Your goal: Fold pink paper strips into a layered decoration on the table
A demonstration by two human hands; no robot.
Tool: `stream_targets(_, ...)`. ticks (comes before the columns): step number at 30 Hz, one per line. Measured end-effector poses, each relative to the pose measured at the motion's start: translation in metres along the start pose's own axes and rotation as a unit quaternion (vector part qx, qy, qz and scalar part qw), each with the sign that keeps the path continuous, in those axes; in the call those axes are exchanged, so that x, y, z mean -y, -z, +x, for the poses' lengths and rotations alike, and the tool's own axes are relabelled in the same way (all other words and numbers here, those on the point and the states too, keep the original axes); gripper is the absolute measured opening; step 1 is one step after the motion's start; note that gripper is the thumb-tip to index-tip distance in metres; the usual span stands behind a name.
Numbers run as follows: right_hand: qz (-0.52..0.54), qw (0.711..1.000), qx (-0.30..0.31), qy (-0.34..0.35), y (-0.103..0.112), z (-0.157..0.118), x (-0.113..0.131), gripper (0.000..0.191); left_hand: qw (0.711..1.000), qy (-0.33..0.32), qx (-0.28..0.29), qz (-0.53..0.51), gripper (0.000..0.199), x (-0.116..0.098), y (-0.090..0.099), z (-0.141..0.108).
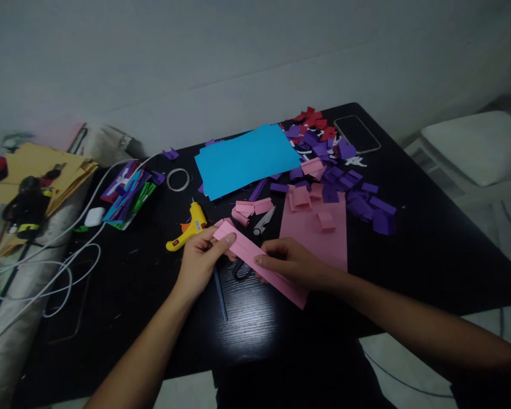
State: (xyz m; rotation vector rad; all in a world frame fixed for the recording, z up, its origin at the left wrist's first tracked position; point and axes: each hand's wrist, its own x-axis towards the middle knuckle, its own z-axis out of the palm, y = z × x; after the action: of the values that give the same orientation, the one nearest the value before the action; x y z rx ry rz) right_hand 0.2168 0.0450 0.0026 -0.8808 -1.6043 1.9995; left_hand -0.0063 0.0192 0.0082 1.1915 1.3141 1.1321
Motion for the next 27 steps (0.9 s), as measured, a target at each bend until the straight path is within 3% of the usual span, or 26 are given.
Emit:
stream_targets(4, 0.000, 1.000, -0.007, 0.007, -0.001, 0.000, -0.004, 0.032, 0.994, 0.058, 0.096, 0.015, 0.019, 0.003, -0.013, -0.006)
stream_targets(6, 0.000, 1.000, -0.008, 0.010, -0.002, 0.000, -0.005, 0.034, 0.991, 0.070, 0.113, 0.011, 0.018, 0.004, -0.017, -0.008)
stream_targets(13, -0.021, 1.000, 0.013, 0.012, -0.001, -0.002, 0.001, 0.029, 0.997, 0.023, 0.062, 0.048, 0.031, -0.005, 0.000, -0.001)
stream_targets(17, -0.028, 0.999, 0.016, 0.009, 0.000, -0.003, 0.002, 0.028, 0.999, -0.004, 0.020, 0.048, 0.028, -0.009, 0.011, 0.005)
stream_targets(27, -0.026, 1.000, 0.007, 0.013, 0.000, 0.000, 0.001, 0.027, 0.999, 0.012, 0.014, 0.035, 0.027, -0.009, 0.007, 0.005)
